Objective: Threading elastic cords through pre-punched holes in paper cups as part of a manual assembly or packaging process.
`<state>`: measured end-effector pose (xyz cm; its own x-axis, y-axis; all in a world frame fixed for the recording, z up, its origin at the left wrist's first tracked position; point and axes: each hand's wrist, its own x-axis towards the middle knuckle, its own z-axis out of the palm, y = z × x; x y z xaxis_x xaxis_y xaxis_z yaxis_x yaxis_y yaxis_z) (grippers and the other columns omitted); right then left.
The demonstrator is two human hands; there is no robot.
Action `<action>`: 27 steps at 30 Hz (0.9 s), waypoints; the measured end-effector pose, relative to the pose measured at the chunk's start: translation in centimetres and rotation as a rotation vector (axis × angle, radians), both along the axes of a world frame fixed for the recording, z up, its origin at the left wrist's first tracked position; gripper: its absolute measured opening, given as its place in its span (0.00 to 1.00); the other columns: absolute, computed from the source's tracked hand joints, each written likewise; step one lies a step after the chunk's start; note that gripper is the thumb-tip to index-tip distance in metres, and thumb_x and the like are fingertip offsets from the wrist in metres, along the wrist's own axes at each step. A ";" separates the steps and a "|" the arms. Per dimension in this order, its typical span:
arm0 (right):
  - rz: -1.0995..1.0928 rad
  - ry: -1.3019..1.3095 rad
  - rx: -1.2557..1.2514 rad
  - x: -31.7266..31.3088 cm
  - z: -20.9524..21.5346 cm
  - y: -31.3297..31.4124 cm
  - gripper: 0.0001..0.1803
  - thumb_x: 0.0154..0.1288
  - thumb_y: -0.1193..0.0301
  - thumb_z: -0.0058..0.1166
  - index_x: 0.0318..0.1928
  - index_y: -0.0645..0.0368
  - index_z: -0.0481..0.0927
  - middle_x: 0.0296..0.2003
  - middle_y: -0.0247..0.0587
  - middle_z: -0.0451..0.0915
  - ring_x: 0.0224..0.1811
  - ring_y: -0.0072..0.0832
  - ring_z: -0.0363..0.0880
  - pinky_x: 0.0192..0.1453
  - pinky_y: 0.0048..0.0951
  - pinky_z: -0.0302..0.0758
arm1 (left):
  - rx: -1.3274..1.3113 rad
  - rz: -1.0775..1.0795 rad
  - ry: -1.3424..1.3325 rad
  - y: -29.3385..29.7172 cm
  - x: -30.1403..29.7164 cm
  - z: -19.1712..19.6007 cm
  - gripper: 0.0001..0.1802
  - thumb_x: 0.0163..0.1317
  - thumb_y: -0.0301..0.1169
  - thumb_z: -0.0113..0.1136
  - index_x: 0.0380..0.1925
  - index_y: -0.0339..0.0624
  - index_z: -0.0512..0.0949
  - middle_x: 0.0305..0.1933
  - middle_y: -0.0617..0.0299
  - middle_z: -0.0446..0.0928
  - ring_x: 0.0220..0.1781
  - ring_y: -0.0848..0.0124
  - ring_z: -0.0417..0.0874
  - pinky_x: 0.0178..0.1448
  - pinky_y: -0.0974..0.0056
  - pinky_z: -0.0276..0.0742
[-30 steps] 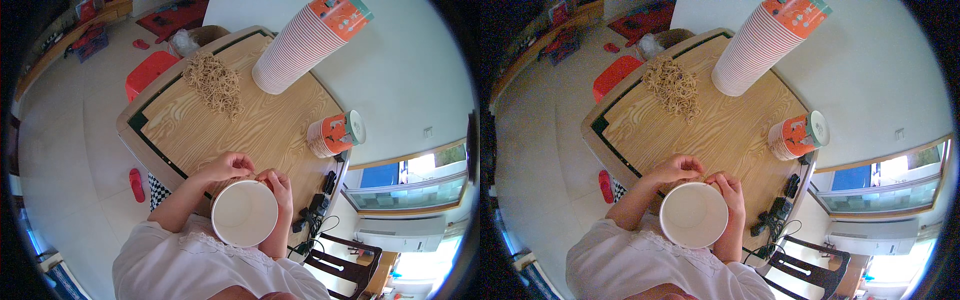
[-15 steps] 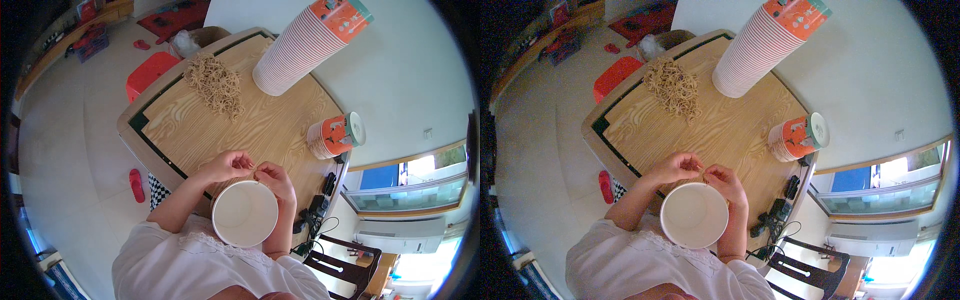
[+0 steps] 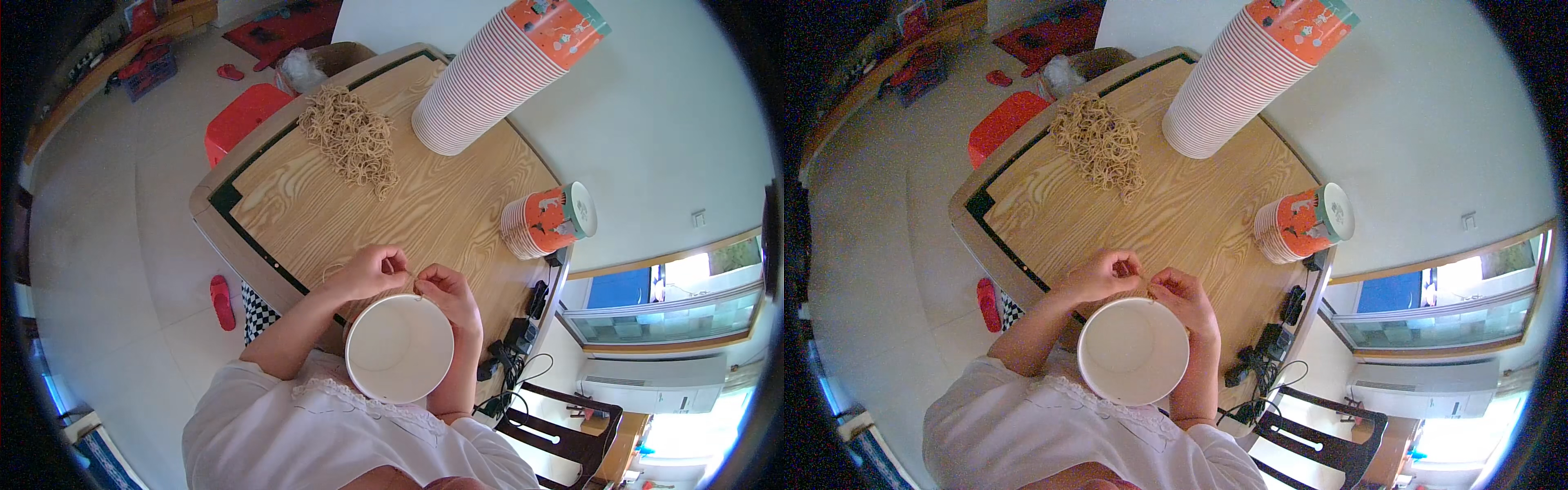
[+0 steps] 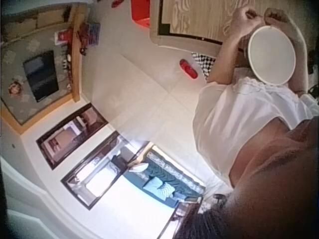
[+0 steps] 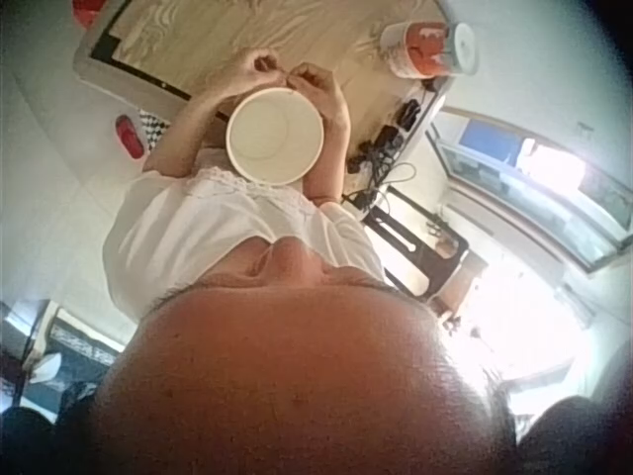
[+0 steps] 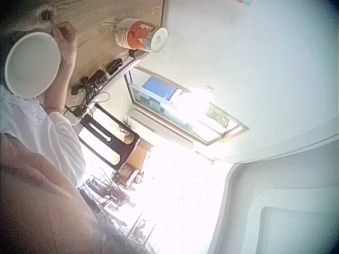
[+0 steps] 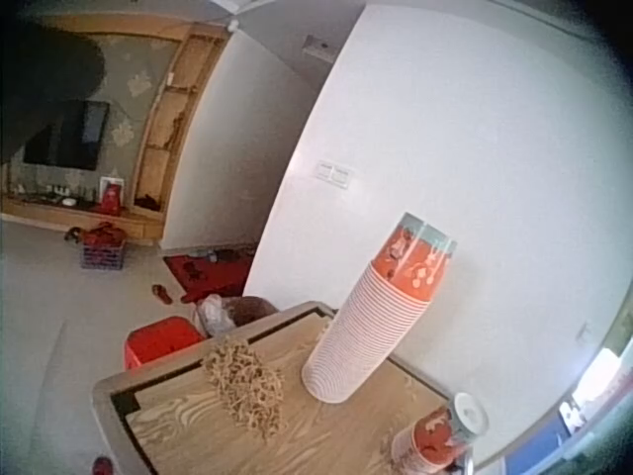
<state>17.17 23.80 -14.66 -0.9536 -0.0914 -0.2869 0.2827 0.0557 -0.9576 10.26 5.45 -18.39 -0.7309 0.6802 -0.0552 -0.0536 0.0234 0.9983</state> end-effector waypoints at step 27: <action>0.097 0.052 0.113 -1.5 -0.4 -0.1 0.04 0.60 0.77 0.53 0.34 0.64 0.76 0.29 0.32 0.76 0.32 0.17 0.73 0.38 0.17 0.69 | 0.150 0.055 -0.145 0.0 -0.3 -0.4 0.06 0.58 0.30 0.59 0.29 0.39 0.76 0.29 0.69 0.76 0.32 0.81 0.74 0.40 0.73 0.71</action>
